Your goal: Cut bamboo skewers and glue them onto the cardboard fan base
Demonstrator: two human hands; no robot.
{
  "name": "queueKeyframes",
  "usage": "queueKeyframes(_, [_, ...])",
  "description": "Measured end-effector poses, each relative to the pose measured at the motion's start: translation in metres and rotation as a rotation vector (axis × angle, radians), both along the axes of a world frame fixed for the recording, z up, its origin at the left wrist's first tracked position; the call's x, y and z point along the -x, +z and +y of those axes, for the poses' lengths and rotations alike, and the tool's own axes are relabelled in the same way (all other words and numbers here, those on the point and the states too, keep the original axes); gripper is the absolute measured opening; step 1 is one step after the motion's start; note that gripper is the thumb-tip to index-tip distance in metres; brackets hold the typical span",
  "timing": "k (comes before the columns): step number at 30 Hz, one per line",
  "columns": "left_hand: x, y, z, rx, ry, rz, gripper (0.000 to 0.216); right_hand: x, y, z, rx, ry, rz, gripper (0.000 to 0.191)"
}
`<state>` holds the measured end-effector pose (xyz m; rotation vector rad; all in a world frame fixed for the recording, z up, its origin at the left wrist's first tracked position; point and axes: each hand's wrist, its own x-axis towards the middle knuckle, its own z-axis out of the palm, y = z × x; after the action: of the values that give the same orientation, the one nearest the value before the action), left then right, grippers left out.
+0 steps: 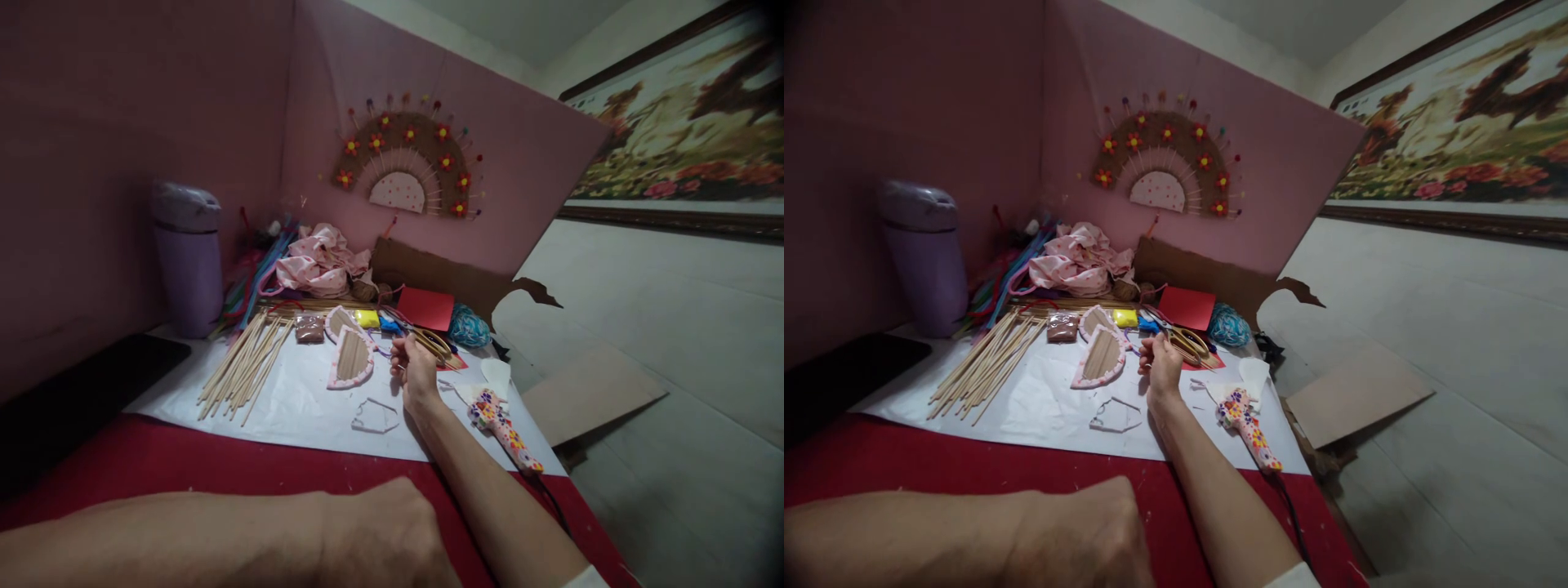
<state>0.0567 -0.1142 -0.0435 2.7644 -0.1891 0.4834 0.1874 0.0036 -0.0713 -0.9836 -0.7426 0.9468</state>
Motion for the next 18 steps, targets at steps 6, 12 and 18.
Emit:
queueKeyframes(6, [-0.003,0.002,0.043,0.034,0.578,-0.151,0.016,-0.001,-0.002,0.002,-0.007,-0.03,-0.095,0.043])
queueKeyframes(12, [-0.004,-0.008,0.073,0.023,0.635,-0.05,0.023,-0.002,-0.008,0.006,-0.01,-0.062,-0.101,0.043])
queueKeyframes(18, [0.024,-0.015,0.029,0.052,0.261,0.165,0.058,-0.005,-0.009,0.007,-0.017,-0.087,-0.1,0.041])
